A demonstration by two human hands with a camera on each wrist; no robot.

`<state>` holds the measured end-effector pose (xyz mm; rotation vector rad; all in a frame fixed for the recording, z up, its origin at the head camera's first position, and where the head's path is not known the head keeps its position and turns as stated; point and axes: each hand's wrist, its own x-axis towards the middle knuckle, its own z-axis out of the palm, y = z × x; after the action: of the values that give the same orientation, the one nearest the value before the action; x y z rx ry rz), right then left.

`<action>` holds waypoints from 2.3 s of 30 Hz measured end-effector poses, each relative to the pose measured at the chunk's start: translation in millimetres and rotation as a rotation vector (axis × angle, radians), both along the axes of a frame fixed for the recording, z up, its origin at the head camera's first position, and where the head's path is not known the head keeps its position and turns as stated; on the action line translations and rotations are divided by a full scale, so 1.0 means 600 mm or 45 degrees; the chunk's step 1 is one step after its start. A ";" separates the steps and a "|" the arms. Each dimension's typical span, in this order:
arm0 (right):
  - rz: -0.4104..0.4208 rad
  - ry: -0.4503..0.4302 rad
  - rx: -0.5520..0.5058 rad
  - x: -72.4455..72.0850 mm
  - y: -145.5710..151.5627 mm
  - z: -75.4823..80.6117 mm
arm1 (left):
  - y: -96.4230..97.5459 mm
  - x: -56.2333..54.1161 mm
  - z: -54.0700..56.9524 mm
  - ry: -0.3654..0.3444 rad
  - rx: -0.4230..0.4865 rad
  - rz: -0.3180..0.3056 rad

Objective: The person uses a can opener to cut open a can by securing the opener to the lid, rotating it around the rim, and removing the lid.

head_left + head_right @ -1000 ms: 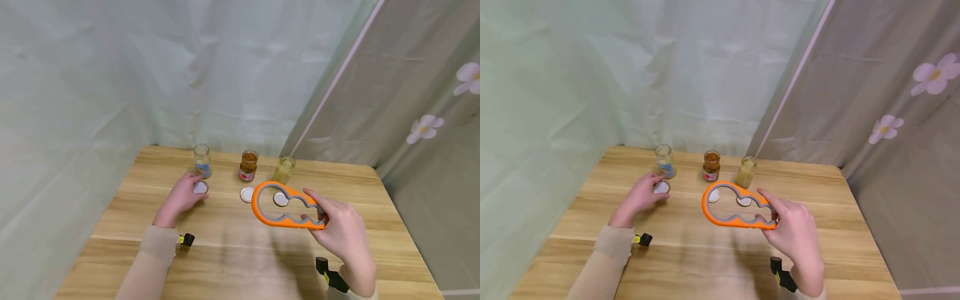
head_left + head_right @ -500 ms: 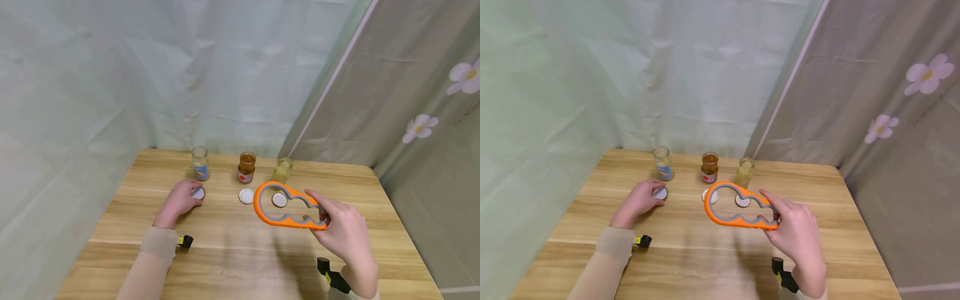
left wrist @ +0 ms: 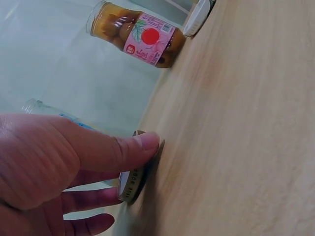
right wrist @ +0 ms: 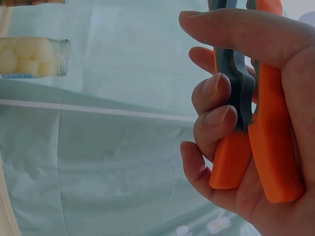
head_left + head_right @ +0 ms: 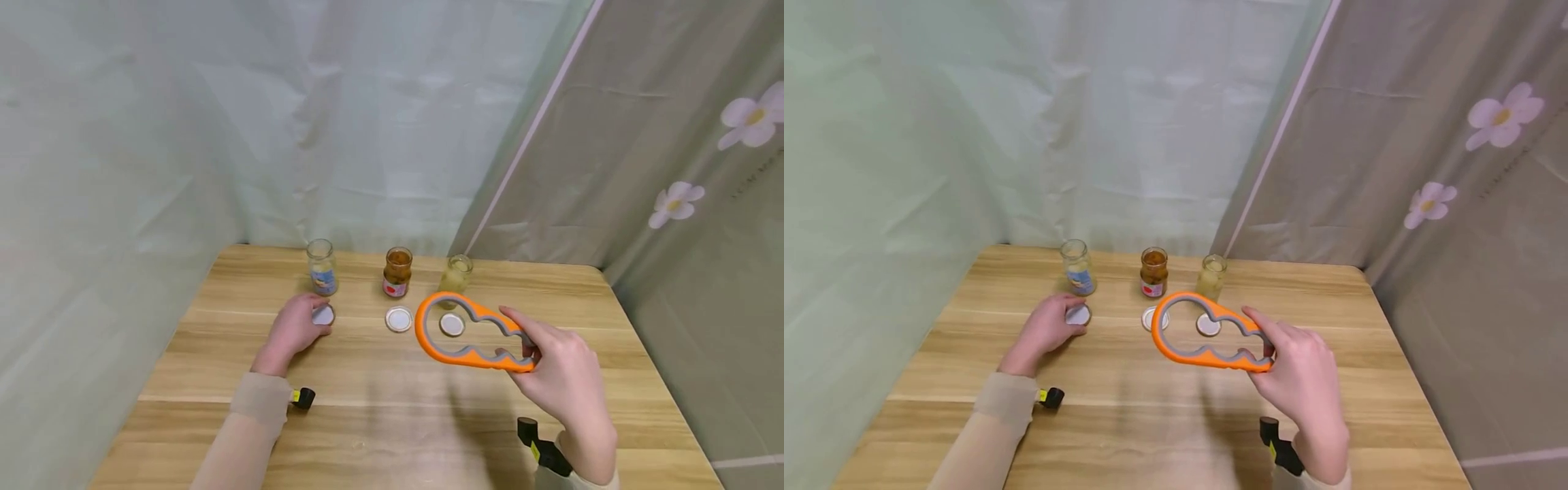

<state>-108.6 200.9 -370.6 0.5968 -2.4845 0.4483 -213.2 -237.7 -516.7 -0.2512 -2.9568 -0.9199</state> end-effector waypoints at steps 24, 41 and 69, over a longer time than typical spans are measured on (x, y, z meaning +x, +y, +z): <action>-0.137 -0.109 -0.103 0.016 -0.002 -0.009 | -0.032 0.022 0.019 0.038 0.227 0.060; -0.605 -0.860 -0.310 -0.030 0.126 -0.078 | -0.076 0.045 0.056 0.256 0.440 0.283; -0.739 -1.314 -0.122 -0.005 0.239 -0.136 | -0.099 0.060 0.065 0.222 0.428 0.315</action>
<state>-111.7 344.2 -452.4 -0.5709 -3.3502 0.7538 -177.3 -297.1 -477.9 0.0433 -2.5479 -1.2590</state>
